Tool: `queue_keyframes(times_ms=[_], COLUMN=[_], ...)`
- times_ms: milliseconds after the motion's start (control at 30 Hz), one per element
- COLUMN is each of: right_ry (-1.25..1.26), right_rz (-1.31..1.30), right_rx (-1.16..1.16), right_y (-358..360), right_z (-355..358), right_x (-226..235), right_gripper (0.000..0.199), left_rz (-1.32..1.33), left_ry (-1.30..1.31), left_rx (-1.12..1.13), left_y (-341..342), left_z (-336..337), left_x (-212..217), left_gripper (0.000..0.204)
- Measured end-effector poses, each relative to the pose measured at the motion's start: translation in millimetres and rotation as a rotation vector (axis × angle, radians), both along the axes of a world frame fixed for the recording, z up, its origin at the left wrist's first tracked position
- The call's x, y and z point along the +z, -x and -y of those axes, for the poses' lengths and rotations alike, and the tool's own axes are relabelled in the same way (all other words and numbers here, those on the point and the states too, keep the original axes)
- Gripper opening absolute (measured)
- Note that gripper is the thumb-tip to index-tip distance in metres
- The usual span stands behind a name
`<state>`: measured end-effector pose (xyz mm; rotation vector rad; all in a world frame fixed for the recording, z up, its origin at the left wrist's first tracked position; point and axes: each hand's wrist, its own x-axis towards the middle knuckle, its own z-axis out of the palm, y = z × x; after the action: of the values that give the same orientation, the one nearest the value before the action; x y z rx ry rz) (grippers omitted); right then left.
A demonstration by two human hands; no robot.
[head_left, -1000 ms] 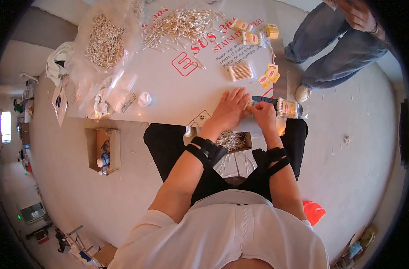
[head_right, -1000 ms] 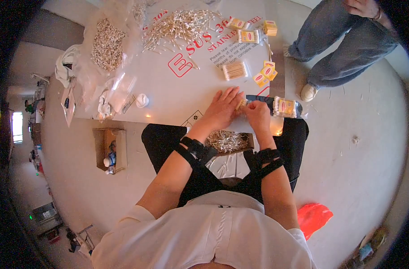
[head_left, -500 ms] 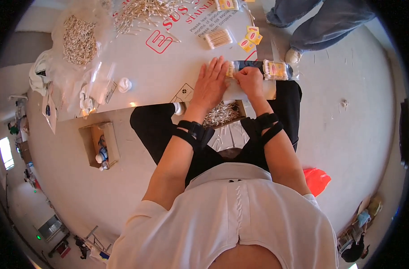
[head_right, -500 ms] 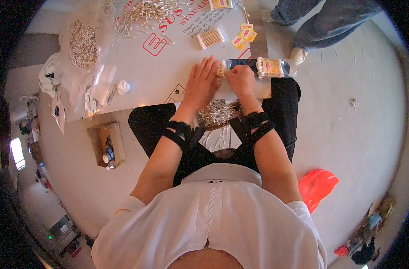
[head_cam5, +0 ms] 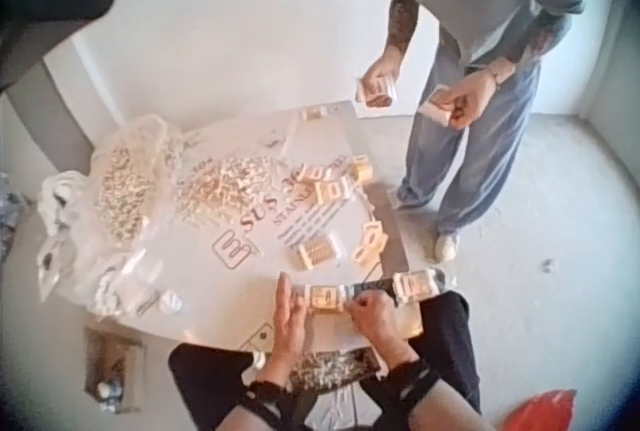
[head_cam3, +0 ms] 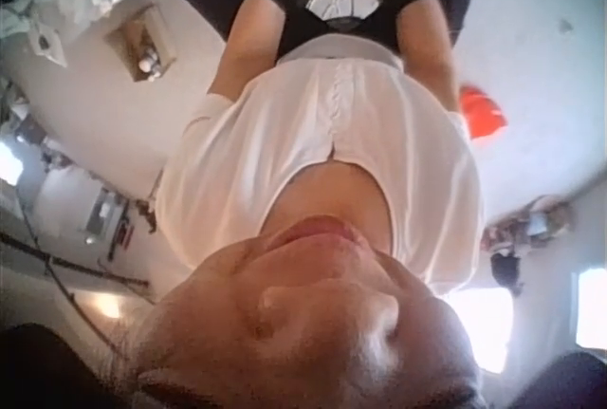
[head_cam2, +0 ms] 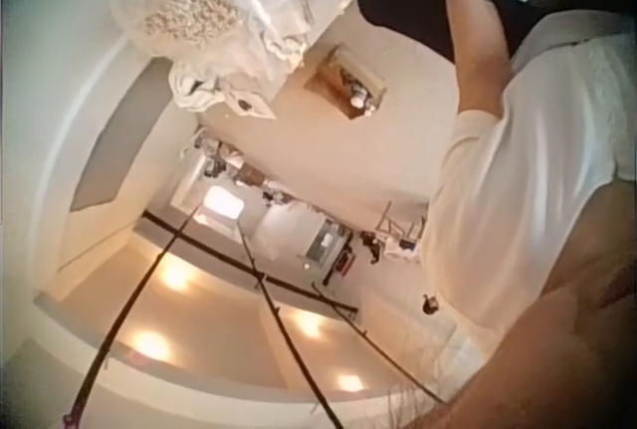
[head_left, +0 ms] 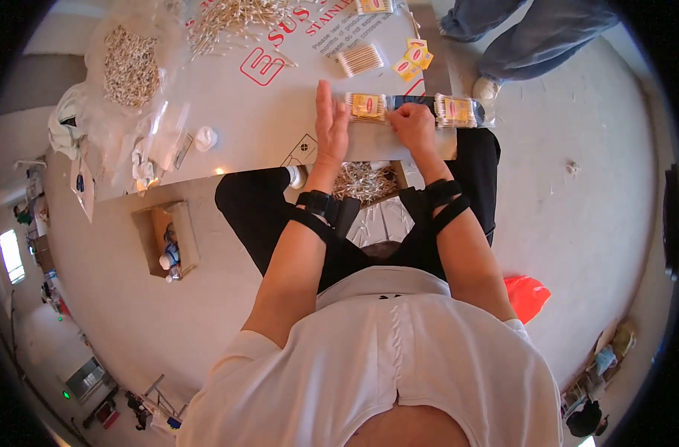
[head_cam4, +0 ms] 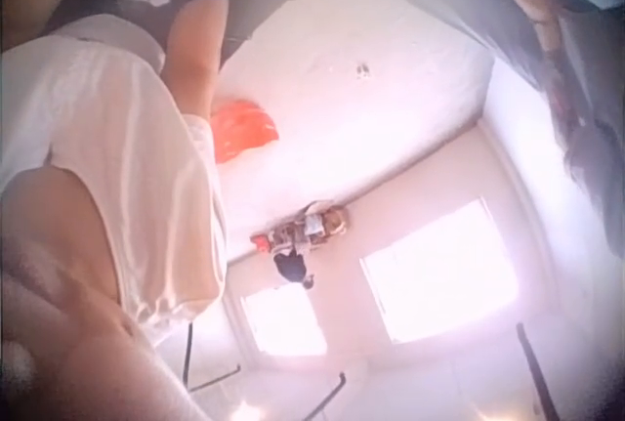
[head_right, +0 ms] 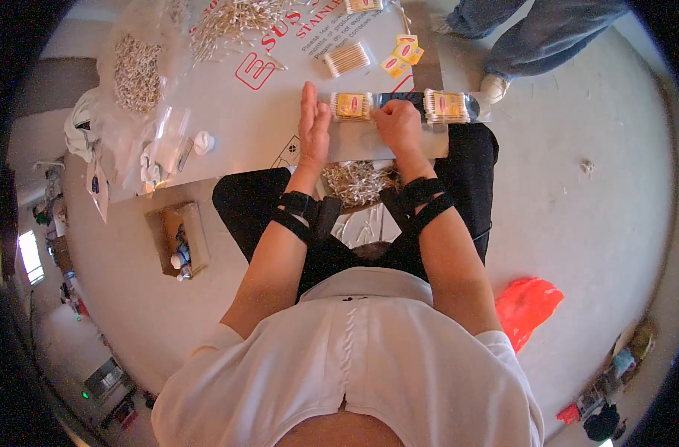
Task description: Organizing and packaging bundles of cotton swabs into small plastic sleeves.
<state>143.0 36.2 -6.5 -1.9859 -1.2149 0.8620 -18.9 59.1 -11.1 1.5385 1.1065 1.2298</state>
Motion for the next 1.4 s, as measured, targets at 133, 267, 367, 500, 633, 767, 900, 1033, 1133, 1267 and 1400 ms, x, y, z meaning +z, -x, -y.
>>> queue_keyframes(times_ms=[133,267,367,500,633,767,900,1033,1133,1267,1400], right_ry=[-0.036,-0.091,-0.086,-0.113,-0.142,-0.108,-0.11,-0.078,-0.309,-0.368,-0.526], right_rz=[-0.041,-0.063,0.017,0.013,0.007,-0.031,-0.164,-0.058,-0.04,-0.382,-0.225], right_rx=[-0.027,-0.07,-0.077,-0.047,-0.096,-0.079,0.012,0.063,0.028,0.201,0.392], right_y=[2,5,6,6,5,1,-2,6,-3,-2,0], right_z=[-3,-3,-6,-9,-5,-5,-2,2,0,0,2], right_x=[7,4,3,5,5,-1,2,10,1,49,74], right_gripper=[0.025,0.023,0.021,0.02,0.019,0.018,0.017,0.015,0.012,0.006,0.006], left_rz=[0.383,0.517,0.042,0.142,-0.139,-0.369,-0.711,-0.81,-0.779,-0.494,-0.053], left_ry=[0.169,0.225,0.0,0.017,0.065,-0.041,-0.359,-0.386,-0.26,-0.047,0.122], left_rx=[-0.042,-0.125,-0.092,-0.005,-0.068,-0.091,-0.091,-0.142,-0.117,-0.161,-0.226], left_y=[1,-5,-17,-3,5,3,3,3,-4,6,6], left_z=[-13,-20,-4,-5,2,5,2,-5,-3,1,-3], left_x=[-8,-7,-2,-5,1,7,19,19,27,45,63], left_gripper=[0.062,0.058,0.063,0.062,0.061,0.061,0.067,0.068,0.065,0.064,0.038])
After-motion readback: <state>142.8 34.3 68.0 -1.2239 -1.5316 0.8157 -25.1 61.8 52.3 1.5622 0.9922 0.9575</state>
